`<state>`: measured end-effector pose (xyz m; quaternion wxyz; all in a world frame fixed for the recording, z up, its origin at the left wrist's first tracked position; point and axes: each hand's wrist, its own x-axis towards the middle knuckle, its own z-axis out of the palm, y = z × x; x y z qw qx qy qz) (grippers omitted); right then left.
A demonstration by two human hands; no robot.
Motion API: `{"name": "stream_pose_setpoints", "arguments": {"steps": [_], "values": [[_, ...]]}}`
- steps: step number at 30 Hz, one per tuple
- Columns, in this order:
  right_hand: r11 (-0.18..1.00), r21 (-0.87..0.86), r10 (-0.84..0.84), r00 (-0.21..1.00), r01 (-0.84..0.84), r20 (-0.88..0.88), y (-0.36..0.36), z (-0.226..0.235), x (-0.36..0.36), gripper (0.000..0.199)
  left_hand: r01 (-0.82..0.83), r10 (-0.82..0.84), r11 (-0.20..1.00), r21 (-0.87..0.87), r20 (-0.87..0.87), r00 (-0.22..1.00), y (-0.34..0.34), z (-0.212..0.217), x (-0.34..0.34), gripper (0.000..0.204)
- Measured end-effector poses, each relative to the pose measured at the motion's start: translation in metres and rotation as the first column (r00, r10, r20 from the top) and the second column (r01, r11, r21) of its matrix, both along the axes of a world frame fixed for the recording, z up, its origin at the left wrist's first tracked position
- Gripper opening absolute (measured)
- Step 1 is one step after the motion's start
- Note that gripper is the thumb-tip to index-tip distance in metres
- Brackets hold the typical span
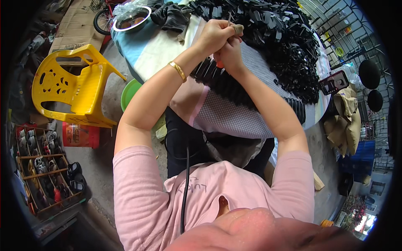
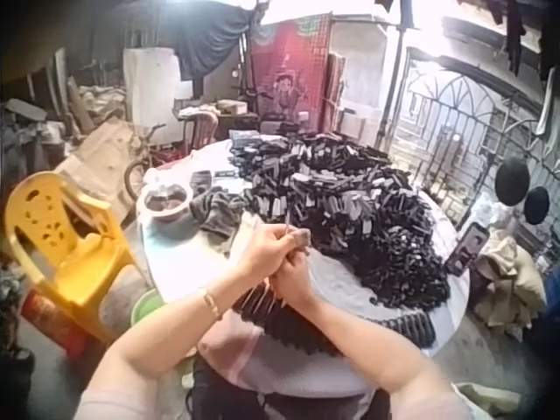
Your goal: Assembling small black plastic components by hand and using a small hand tool.
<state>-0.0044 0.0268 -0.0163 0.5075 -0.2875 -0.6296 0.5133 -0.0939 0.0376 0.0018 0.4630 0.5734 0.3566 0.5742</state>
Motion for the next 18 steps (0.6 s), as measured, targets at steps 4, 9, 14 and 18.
{"name": "stream_pose_setpoints", "arguments": {"steps": [4, 9, 14, 18], "values": [[1.0, -0.002, 0.021, 0.998, -0.022, -0.067, 0.001, 0.004, -0.002, 0.025, 0.03, -0.03, 1.0, 0.0, -0.018, 0.999, -0.004, 0.015, -0.004, 0.02], [1.0, 0.011, 0.008, 0.993, -0.007, -0.116, -0.009, 0.006, -0.016, 0.023, 0.001, 0.001, 1.0, 0.021, -0.058, 0.998, -0.006, 0.006, -0.016, 0.019], [1.0, 0.03, 0.011, 0.993, -0.008, -0.12, -0.006, -0.001, -0.015, 0.02, -0.009, 0.011, 0.999, 0.033, -0.064, 0.998, -0.006, 0.003, -0.012, 0.018], [0.998, 0.068, -0.009, 0.997, 0.013, -0.071, -0.001, 0.0, -0.016, 0.021, 0.041, -0.041, 0.999, 0.004, 0.042, 0.998, -0.004, 0.007, -0.015, 0.019]]}}
